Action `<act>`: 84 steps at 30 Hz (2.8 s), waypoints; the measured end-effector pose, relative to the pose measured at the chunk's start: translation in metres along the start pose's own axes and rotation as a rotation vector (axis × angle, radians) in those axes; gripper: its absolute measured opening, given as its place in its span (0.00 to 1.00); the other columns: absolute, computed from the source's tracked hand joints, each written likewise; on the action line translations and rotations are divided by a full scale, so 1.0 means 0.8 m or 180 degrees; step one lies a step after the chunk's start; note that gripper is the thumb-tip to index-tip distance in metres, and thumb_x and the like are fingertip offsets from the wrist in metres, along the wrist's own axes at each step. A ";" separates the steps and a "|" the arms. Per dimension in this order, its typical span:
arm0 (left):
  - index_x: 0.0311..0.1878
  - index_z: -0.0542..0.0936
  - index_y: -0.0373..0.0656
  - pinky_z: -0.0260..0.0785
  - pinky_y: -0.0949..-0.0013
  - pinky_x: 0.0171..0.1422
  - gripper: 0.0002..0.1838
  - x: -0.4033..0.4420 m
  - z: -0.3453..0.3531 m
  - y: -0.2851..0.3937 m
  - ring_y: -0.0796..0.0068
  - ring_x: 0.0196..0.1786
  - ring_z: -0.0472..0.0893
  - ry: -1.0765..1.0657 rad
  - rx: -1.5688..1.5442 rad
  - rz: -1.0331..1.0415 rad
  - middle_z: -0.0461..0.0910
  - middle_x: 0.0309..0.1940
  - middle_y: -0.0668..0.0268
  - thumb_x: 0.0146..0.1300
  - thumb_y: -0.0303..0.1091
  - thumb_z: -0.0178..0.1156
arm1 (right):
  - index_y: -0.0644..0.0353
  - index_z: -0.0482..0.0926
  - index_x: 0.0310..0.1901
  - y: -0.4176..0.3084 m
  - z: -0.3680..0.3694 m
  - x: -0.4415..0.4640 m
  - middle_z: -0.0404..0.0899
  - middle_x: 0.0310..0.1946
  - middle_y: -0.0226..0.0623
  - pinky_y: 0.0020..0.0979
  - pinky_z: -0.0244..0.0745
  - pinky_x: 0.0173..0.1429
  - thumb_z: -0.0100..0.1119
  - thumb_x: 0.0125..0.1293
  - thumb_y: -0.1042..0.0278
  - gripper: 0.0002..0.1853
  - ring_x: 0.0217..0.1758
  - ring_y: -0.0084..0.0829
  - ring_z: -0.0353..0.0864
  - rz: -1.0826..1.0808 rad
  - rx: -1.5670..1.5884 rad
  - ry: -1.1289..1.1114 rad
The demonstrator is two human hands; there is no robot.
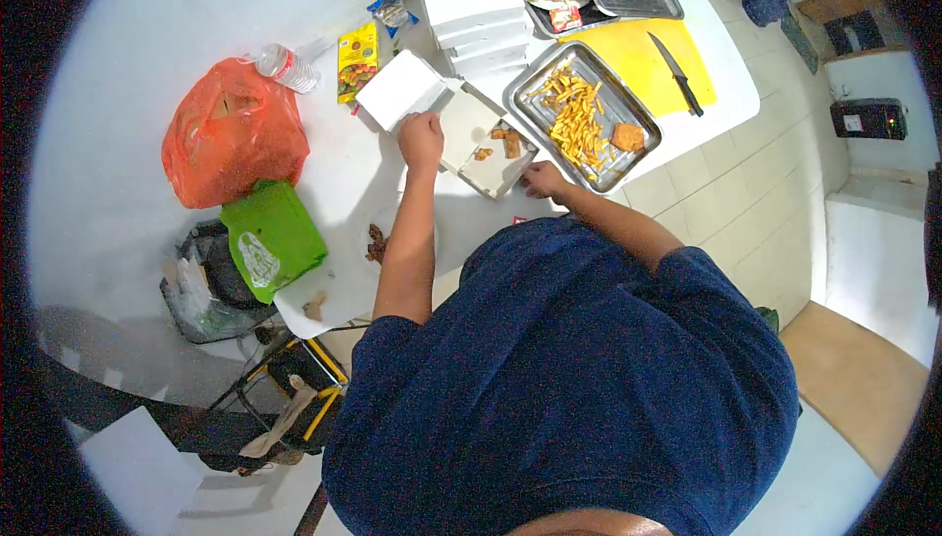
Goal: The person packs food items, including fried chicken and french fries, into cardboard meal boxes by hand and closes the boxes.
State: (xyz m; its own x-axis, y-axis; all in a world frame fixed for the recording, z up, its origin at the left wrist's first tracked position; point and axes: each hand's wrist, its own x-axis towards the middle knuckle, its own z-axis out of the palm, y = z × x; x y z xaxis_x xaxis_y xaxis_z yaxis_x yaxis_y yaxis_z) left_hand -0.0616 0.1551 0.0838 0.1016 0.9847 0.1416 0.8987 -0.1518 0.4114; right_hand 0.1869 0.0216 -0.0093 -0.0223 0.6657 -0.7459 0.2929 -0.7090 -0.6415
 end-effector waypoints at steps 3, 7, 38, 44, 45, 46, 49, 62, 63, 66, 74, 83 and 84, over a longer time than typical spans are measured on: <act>0.45 0.80 0.40 0.64 0.47 0.55 0.15 -0.014 0.006 0.014 0.51 0.51 0.73 -0.0280 0.0229 -0.0002 0.77 0.44 0.57 0.63 0.42 0.55 | 0.63 0.81 0.40 -0.007 -0.003 -0.018 0.81 0.29 0.34 0.28 0.73 0.24 0.51 0.68 0.55 0.17 0.22 0.27 0.79 0.0073 0.0154 -0.0204; 0.64 0.64 0.33 0.53 0.44 0.68 0.31 -0.042 0.019 0.022 0.42 0.66 0.60 -0.0196 0.0299 0.0115 0.63 0.63 0.46 0.61 0.39 0.56 | 0.63 0.83 0.31 -0.021 -0.003 -0.044 0.80 0.21 0.35 0.30 0.72 0.22 0.52 0.65 0.57 0.17 0.17 0.26 0.77 0.0063 0.0343 -0.0039; 0.74 0.30 0.40 0.61 0.57 0.67 0.55 -0.208 0.070 0.061 0.43 0.62 0.68 -0.0640 -0.2199 -0.0428 0.61 0.64 0.37 0.57 0.31 0.63 | 0.62 0.81 0.32 0.015 -0.030 -0.050 0.82 0.26 0.31 0.26 0.74 0.28 0.56 0.64 0.59 0.14 0.25 0.22 0.79 -0.0189 0.0148 -0.0532; 0.74 0.30 0.42 0.72 0.62 0.57 0.56 -0.209 0.059 0.065 0.51 0.58 0.73 -0.0942 -0.2457 -0.0689 0.63 0.62 0.41 0.55 0.26 0.64 | 0.63 0.81 0.37 0.007 -0.110 -0.062 0.82 0.26 0.38 0.29 0.76 0.34 0.62 0.55 0.65 0.12 0.27 0.28 0.80 -0.0991 -0.0384 0.0745; 0.74 0.30 0.42 0.73 0.62 0.57 0.56 -0.209 0.058 0.066 0.52 0.58 0.73 -0.0999 -0.2424 -0.0716 0.63 0.62 0.41 0.55 0.26 0.64 | 0.65 0.81 0.39 0.005 -0.128 -0.067 0.83 0.28 0.42 0.31 0.77 0.36 0.62 0.54 0.65 0.14 0.28 0.32 0.82 -0.1217 -0.0959 0.1256; 0.74 0.29 0.43 0.73 0.61 0.56 0.57 -0.209 0.058 0.067 0.51 0.59 0.73 -0.0973 -0.2567 -0.0787 0.62 0.63 0.40 0.55 0.27 0.64 | 0.65 0.81 0.40 0.009 -0.142 -0.067 0.83 0.29 0.45 0.33 0.78 0.38 0.62 0.53 0.65 0.15 0.30 0.35 0.83 -0.1104 -0.0966 0.1686; 0.74 0.29 0.43 0.73 0.62 0.56 0.57 -0.209 0.049 0.072 0.51 0.60 0.73 -0.1072 -0.2216 -0.0826 0.60 0.65 0.40 0.55 0.28 0.65 | 0.66 0.80 0.44 0.023 -0.178 -0.070 0.83 0.32 0.51 0.38 0.78 0.43 0.62 0.53 0.66 0.18 0.35 0.43 0.84 -0.0688 -0.0900 0.2876; 0.74 0.29 0.41 0.73 0.65 0.47 0.58 -0.217 0.052 0.072 0.59 0.43 0.78 -0.1008 -0.2191 -0.0677 0.75 0.44 0.50 0.55 0.31 0.66 | 0.71 0.74 0.43 0.019 -0.188 -0.084 0.80 0.40 0.62 0.45 0.76 0.51 0.62 0.55 0.58 0.22 0.47 0.55 0.80 0.0155 -0.0338 0.3311; 0.74 0.30 0.41 0.73 0.65 0.44 0.58 -0.218 0.055 0.069 0.61 0.40 0.79 -0.1004 -0.2286 -0.0644 0.75 0.41 0.52 0.55 0.31 0.66 | 0.72 0.75 0.41 0.019 -0.186 -0.081 0.80 0.38 0.62 0.44 0.76 0.50 0.62 0.55 0.59 0.21 0.45 0.55 0.81 0.0090 -0.0286 0.3375; 0.74 0.31 0.40 0.73 0.67 0.37 0.58 -0.226 0.060 0.066 0.67 0.31 0.77 -0.0992 -0.2036 -0.0841 0.74 0.34 0.57 0.54 0.33 0.68 | 0.73 0.77 0.31 0.078 -0.193 -0.026 0.82 0.28 0.56 0.37 0.78 0.36 0.63 0.55 0.64 0.15 0.31 0.44 0.85 -0.0185 -0.0074 0.3479; 0.74 0.42 0.35 0.70 0.71 0.35 0.56 -0.230 0.085 0.043 0.73 0.27 0.73 -0.0851 -0.2219 -0.0958 0.71 0.25 0.64 0.51 0.36 0.71 | 0.64 0.78 0.27 0.062 -0.200 -0.014 0.77 0.16 0.36 0.24 0.58 0.15 0.66 0.56 0.72 0.07 0.11 0.22 0.67 -0.0275 0.2321 0.2748; 0.72 0.52 0.35 0.70 0.71 0.34 0.51 -0.224 0.078 0.048 0.75 0.27 0.74 -0.0817 -0.2385 -0.1018 0.74 0.23 0.66 0.49 0.37 0.72 | 0.62 0.81 0.28 -0.004 -0.177 -0.059 0.77 0.16 0.32 0.24 0.63 0.20 0.70 0.52 0.68 0.08 0.13 0.20 0.69 -0.0985 0.0289 0.2648; 0.72 0.53 0.35 0.70 0.71 0.34 0.51 -0.225 0.078 0.048 0.75 0.27 0.74 -0.0849 -0.2432 -0.1014 0.74 0.23 0.66 0.49 0.37 0.72 | 0.62 0.82 0.27 -0.040 -0.168 -0.091 0.77 0.16 0.31 0.25 0.66 0.23 0.71 0.49 0.66 0.09 0.16 0.20 0.72 -0.0847 0.0258 0.2421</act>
State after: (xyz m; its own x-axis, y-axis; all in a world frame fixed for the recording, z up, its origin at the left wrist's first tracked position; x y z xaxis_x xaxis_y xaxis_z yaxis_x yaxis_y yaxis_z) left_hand -0.0191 -0.0225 0.0179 0.0763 0.9627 -0.2595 0.3786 0.2128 0.9008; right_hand 0.3079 0.0275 0.0897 0.5833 0.7698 -0.2590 0.2985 -0.4998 -0.8131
